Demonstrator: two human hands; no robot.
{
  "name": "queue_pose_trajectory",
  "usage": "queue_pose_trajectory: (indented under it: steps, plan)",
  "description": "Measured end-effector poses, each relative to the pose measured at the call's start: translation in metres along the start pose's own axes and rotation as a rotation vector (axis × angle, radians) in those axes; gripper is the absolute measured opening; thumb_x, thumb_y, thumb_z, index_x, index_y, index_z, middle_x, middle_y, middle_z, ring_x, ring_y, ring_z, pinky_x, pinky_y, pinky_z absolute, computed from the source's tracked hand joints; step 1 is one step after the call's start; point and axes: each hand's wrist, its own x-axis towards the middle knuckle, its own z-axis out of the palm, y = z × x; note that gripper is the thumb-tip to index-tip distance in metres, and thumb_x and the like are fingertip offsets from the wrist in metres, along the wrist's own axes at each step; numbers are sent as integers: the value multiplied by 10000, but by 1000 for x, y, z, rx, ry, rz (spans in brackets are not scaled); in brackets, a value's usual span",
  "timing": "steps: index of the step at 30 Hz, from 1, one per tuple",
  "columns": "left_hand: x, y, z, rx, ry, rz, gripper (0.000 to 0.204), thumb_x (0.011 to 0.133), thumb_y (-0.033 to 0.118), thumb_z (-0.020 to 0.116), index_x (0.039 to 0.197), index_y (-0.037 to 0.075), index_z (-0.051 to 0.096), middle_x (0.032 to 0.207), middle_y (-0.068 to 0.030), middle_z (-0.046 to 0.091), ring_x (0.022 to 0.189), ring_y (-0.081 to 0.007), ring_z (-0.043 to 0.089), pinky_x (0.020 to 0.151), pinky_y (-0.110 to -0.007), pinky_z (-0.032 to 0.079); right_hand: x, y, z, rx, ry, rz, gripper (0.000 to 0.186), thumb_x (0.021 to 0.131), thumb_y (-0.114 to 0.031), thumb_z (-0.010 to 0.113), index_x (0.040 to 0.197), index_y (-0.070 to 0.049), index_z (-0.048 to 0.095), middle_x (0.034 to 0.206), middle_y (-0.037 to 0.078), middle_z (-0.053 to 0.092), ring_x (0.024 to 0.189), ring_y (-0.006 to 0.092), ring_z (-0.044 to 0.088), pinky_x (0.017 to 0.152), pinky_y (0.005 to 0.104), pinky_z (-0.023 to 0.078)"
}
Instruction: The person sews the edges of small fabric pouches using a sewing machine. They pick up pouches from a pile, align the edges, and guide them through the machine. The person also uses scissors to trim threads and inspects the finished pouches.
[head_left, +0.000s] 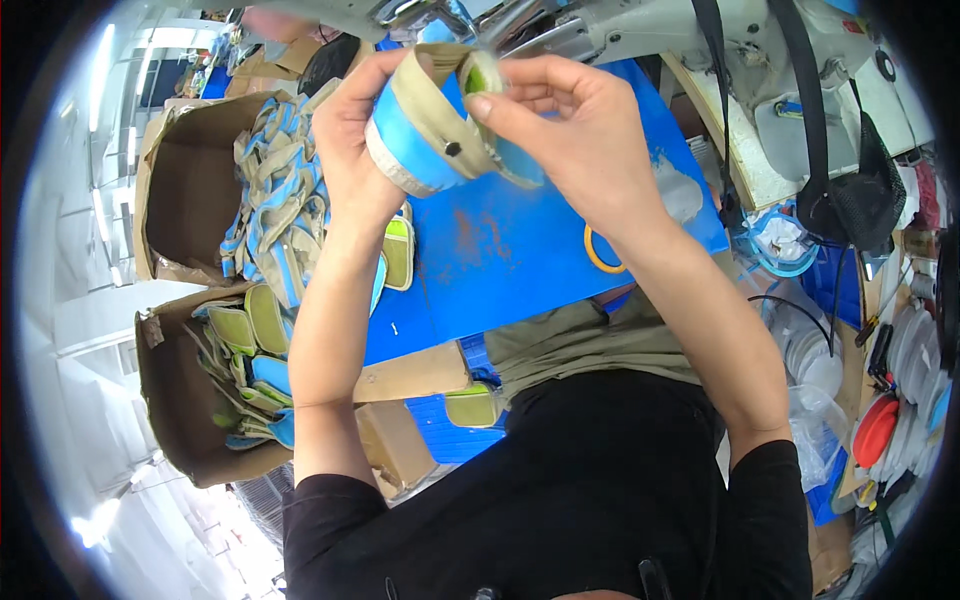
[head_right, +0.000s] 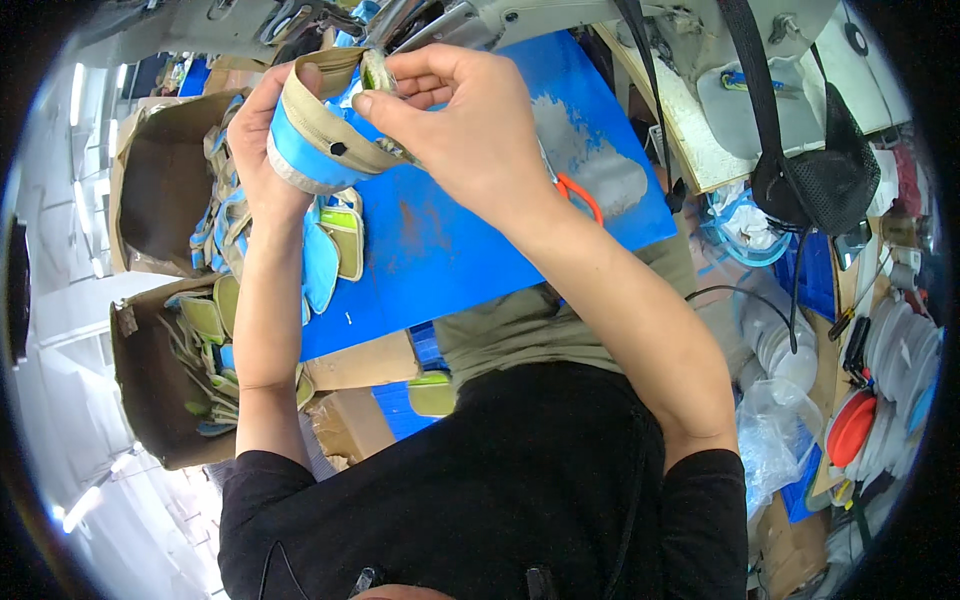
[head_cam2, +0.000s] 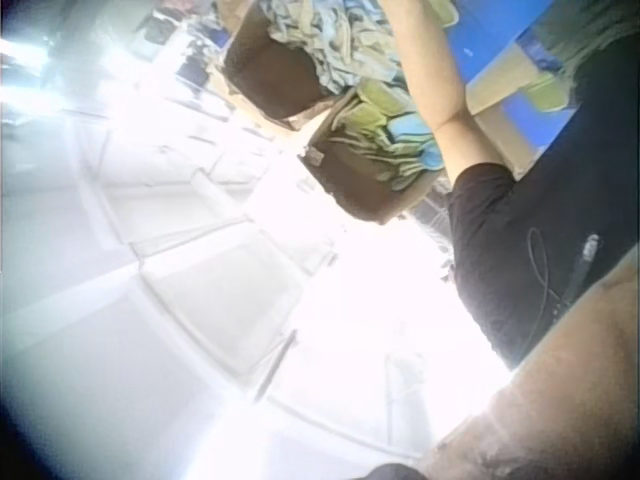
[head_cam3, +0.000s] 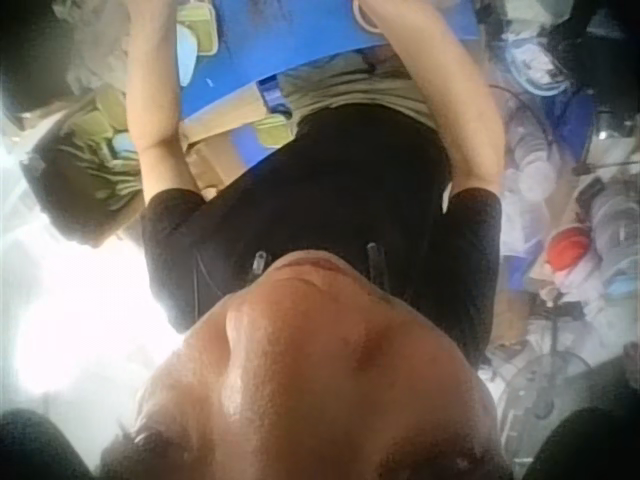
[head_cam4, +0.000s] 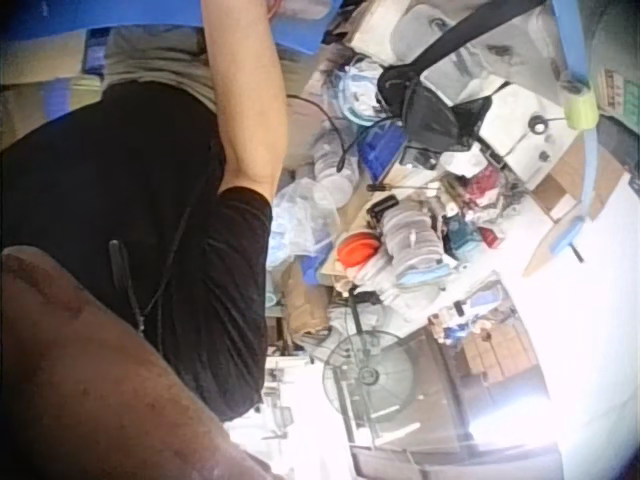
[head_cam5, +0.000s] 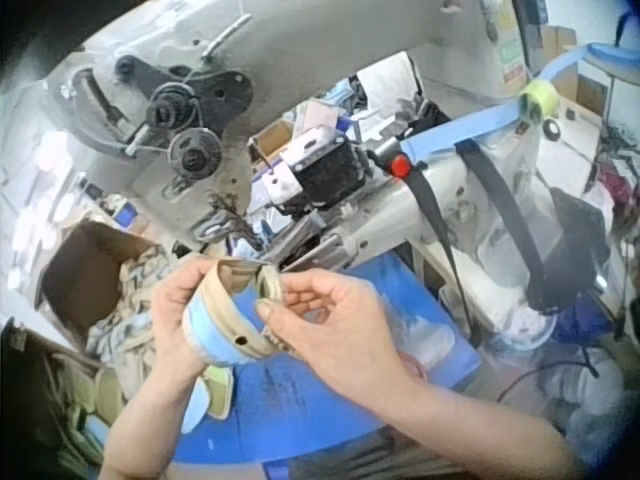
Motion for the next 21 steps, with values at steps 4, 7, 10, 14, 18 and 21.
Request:
queue_pose_trajectory:
  steps: [4,7,10,14,18,21]
  plan:
    - [0,1,-1,37,-25,83,270,843,86,788,1104,37,738,1006,-34,723,935,-121,664,864,-279,521,3,7,1,-17,-3,-11,308,839,-131,831,1071,54,750,900,81,754,808,92,676,708,247,557]
    - [7,1,1,356,17,397,297,783,120,802,1075,87,758,992,-53,718,907,-193,692,856,-336,525,5,8,1,-30,17,-13,262,846,-117,819,1040,49,761,888,82,759,800,101,684,724,254,557]
    - [5,5,5,702,22,645,328,738,175,795,1062,135,771,975,-46,706,887,-244,694,833,-380,507,4,2,1,-73,42,1,211,854,-98,801,1006,43,770,880,89,767,802,105,694,740,260,556]
    - [2,6,6,852,16,712,335,734,177,736,1067,172,774,978,-6,702,895,-219,683,796,-383,473,2,7,0,-82,81,25,178,861,-77,782,996,38,773,891,92,775,810,103,701,741,258,552]
    - [2,7,6,862,-27,712,383,709,201,781,1090,169,782,976,0,701,884,-199,668,774,-357,451,-2,5,-2,-64,88,75,170,866,-72,774,1005,27,776,901,79,778,804,98,700,727,261,550]
    - [8,12,4,871,-54,677,408,701,204,793,1106,161,781,981,2,697,883,-195,663,750,-350,439,1,3,1,-29,94,66,177,868,-75,776,1021,14,781,898,70,779,803,94,701,719,267,552]
